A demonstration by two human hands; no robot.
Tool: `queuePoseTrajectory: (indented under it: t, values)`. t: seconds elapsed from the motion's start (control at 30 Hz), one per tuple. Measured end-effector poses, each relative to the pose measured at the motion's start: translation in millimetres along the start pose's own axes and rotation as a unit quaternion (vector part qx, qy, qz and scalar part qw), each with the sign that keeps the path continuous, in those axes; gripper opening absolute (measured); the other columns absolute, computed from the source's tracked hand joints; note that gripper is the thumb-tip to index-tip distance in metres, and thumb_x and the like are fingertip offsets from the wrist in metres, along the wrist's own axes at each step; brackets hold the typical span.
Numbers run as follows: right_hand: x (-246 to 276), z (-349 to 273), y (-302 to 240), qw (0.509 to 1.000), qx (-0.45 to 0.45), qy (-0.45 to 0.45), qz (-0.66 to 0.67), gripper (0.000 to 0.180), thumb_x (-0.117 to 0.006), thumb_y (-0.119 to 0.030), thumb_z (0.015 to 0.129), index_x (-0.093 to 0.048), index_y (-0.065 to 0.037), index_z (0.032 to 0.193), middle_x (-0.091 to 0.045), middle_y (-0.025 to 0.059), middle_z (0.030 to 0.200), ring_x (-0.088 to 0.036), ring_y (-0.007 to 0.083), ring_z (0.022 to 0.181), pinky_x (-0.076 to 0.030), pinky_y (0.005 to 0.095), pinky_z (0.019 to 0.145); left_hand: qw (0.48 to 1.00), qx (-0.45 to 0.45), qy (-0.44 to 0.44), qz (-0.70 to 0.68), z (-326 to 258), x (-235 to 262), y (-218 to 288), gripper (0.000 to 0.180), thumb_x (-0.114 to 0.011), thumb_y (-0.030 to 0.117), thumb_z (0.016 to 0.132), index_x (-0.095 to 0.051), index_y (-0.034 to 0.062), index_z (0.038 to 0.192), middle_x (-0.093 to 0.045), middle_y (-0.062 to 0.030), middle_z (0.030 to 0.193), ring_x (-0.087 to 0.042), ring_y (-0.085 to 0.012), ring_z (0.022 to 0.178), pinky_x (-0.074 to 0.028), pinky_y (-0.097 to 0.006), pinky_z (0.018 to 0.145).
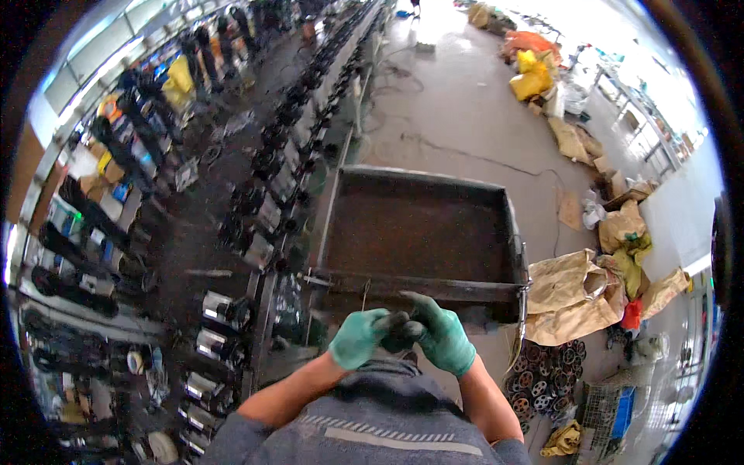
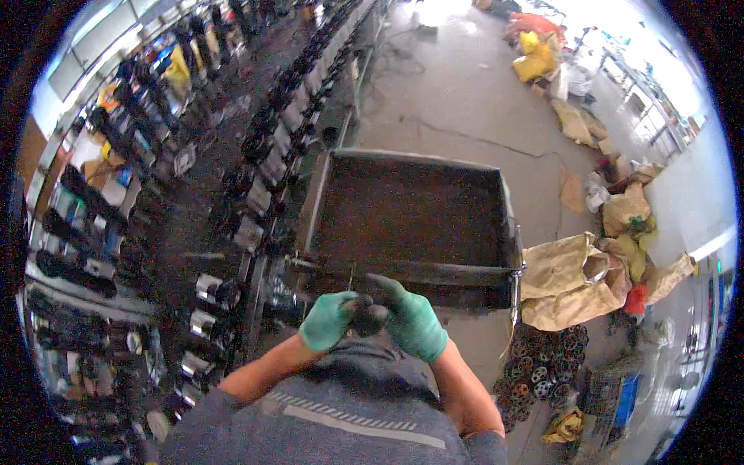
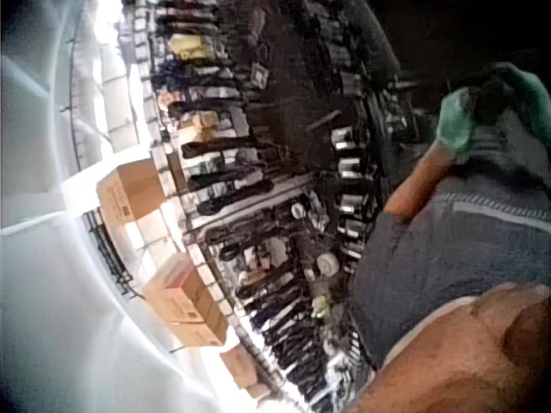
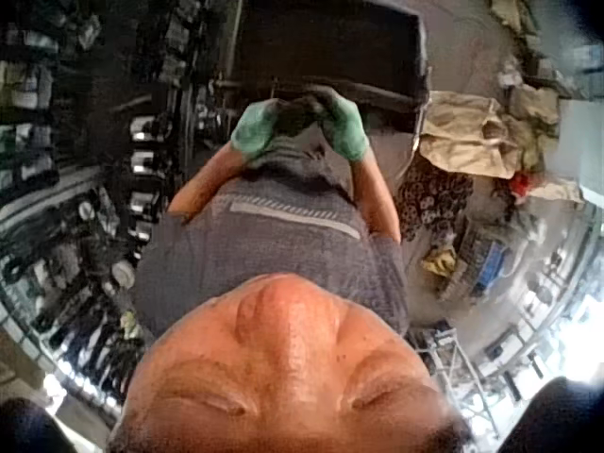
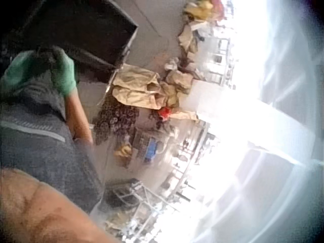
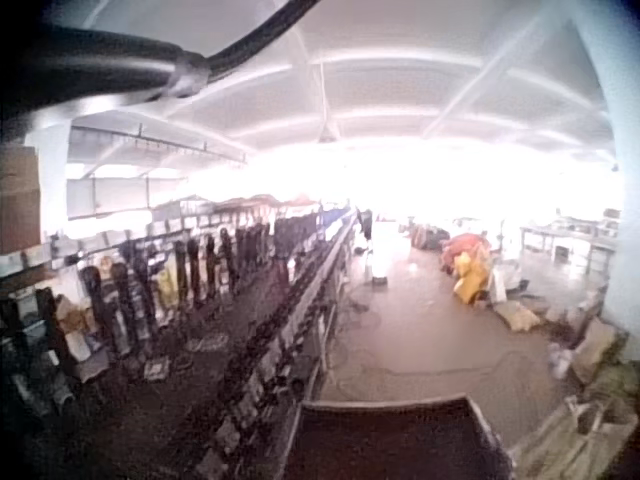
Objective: The person repeatedly picks up a cylindrical mechanical component from a metal rack, places it into a large rectangular tray, and then removes it to return it to the rack. This cycle is performed multiple times in a factory setting.
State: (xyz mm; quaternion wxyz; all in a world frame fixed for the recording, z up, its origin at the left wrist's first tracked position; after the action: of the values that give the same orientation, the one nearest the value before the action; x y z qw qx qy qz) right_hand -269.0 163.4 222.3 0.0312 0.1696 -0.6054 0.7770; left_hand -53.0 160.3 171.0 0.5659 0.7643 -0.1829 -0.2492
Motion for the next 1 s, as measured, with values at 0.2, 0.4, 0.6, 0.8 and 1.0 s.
queuePoseTrajectory:
  t: [0.2,0.4,0.6,0.8,1.0]
  values:
    - [-17,-7,24,0.968,-0.119,0.214,0.060,0.027,-0.057,-0.026,0.105,-0.068,-0.002,0.105,-0.069,0.0056,0.085,-0.061,0.0119,0.075,-0.051,0.0305,0.067,0.931,-0.223,0.002,0.291,2,-22,38,0.046,-0.057,0.019,0.102,-0.050,0.0014,0.145,-0.064,-0.0061,0.137,-0.068,-0.0163,0.108,-0.054,-0.034,0.094]
    - [-15,11,8,0.989,-0.058,0.133,0.017,0.026,-0.054,-0.021,0.106,-0.065,-0.002,0.120,-0.068,0.0075,0.098,-0.064,0.0157,0.093,-0.053,0.0318,0.084,0.993,-0.086,0.074,-0.016,23,-21,22,0.040,-0.047,0.013,0.106,-0.051,0.0012,0.144,-0.064,-0.0052,0.129,-0.060,-0.0173,0.114,-0.049,-0.033,0.099]
    - [-65,5,11,0.903,-0.116,0.104,0.401,0.045,-0.052,-0.034,0.107,-0.057,-0.001,0.138,-0.065,0.0081,0.128,-0.059,0.0168,0.118,-0.049,0.0349,0.102,0.961,-0.056,0.231,-0.140,19,-13,19,0.033,-0.050,0.031,0.109,-0.070,0.0066,0.118,-0.071,-0.0040,0.109,-0.066,-0.0136,0.093,-0.054,-0.029,0.084]
    - [-75,1,4,0.923,-0.018,-0.069,0.379,0.045,-0.046,-0.034,0.109,-0.053,-0.005,0.143,-0.059,0.0076,0.138,-0.051,0.0178,0.129,-0.037,0.0367,0.114,0.924,-0.114,0.302,-0.204,10,31,22,0.048,-0.050,0.036,0.106,-0.047,0.0058,0.144,-0.071,-0.0169,0.111,-0.070,-0.0272,0.096,-0.057,-0.038,0.085]
    - [-77,9,-8,0.921,-0.019,-0.036,0.388,0.044,-0.045,-0.030,0.110,-0.052,-0.004,0.145,-0.056,0.0086,0.145,-0.048,0.0188,0.135,-0.034,0.0361,0.117,0.938,-0.189,0.128,-0.259,16,13,36,0.054,-0.051,0.036,0.105,-0.042,0.0103,0.151,-0.063,-0.0254,0.130,-0.065,-0.0374,0.115,-0.053,-0.045,0.100]
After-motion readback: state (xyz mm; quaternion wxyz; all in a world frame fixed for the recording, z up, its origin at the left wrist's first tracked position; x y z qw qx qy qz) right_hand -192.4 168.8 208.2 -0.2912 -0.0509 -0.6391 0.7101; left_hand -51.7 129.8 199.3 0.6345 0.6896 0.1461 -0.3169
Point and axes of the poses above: each hand's wrist, its own z-axis towards the middle knuckle, its own x-axis out of the back of the hand, y = z × x, the point moved 1 cm from there along z, towards the middle knuckle
